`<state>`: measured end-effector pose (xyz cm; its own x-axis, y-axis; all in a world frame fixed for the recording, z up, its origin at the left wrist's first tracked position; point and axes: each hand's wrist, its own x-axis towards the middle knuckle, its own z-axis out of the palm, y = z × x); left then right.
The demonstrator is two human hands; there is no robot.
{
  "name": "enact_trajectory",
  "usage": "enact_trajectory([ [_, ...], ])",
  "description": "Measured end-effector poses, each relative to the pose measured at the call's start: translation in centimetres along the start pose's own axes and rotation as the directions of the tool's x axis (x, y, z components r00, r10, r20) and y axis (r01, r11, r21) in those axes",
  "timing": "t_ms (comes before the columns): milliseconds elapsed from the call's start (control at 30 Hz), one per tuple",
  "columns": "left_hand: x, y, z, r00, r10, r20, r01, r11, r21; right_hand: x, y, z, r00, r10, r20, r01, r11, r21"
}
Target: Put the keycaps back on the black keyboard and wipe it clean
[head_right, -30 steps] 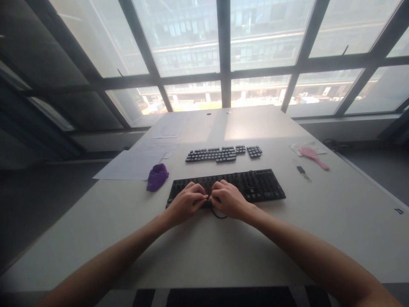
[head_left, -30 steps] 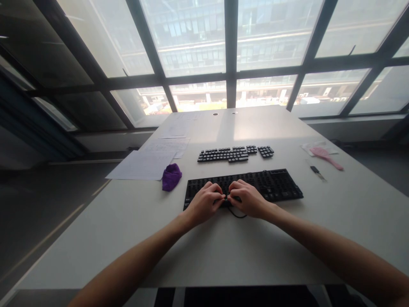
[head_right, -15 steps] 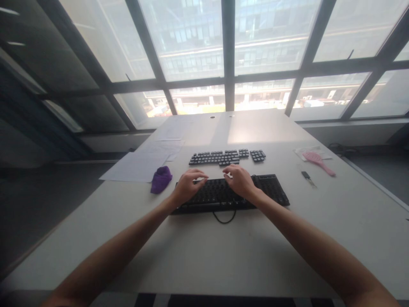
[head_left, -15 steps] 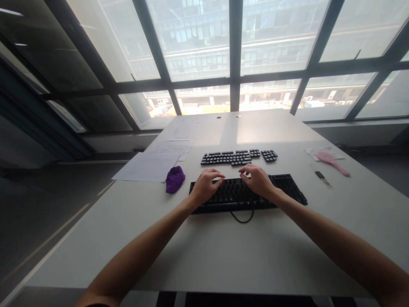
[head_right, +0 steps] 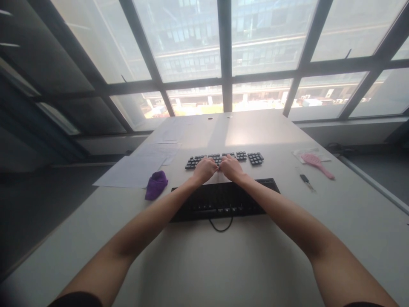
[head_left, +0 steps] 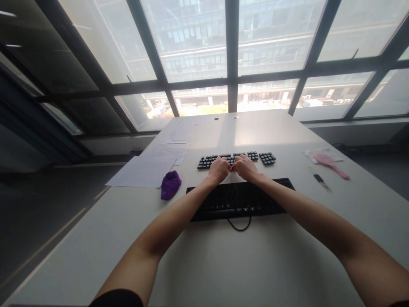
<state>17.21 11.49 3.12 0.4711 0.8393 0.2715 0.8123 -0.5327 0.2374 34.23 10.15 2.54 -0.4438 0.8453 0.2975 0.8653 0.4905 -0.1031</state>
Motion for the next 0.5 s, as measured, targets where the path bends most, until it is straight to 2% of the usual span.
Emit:
enact_trajectory([
  [200,0.0,-0.2,0.2,0.999,0.014,0.031,-0.014,1.000,0.006,-0.2,0.3,0.3,0.999,-0.042,0.000,0.042,0.998,0.038],
  [333,0.2,0.1,0.3,0.999,-0.023,0.031,0.022,1.000,0.012,-0.5,0.1,0.0,0.998,-0.060,-0.002,0.060,0.997,0.049],
  [500,0.3,1.0,-0.2,0.997,-0.073,-0.005,0.073,0.997,-0.013,-1.3,0.0,-0.7,0.999,-0.020,-0.046,0.025,0.994,0.103],
])
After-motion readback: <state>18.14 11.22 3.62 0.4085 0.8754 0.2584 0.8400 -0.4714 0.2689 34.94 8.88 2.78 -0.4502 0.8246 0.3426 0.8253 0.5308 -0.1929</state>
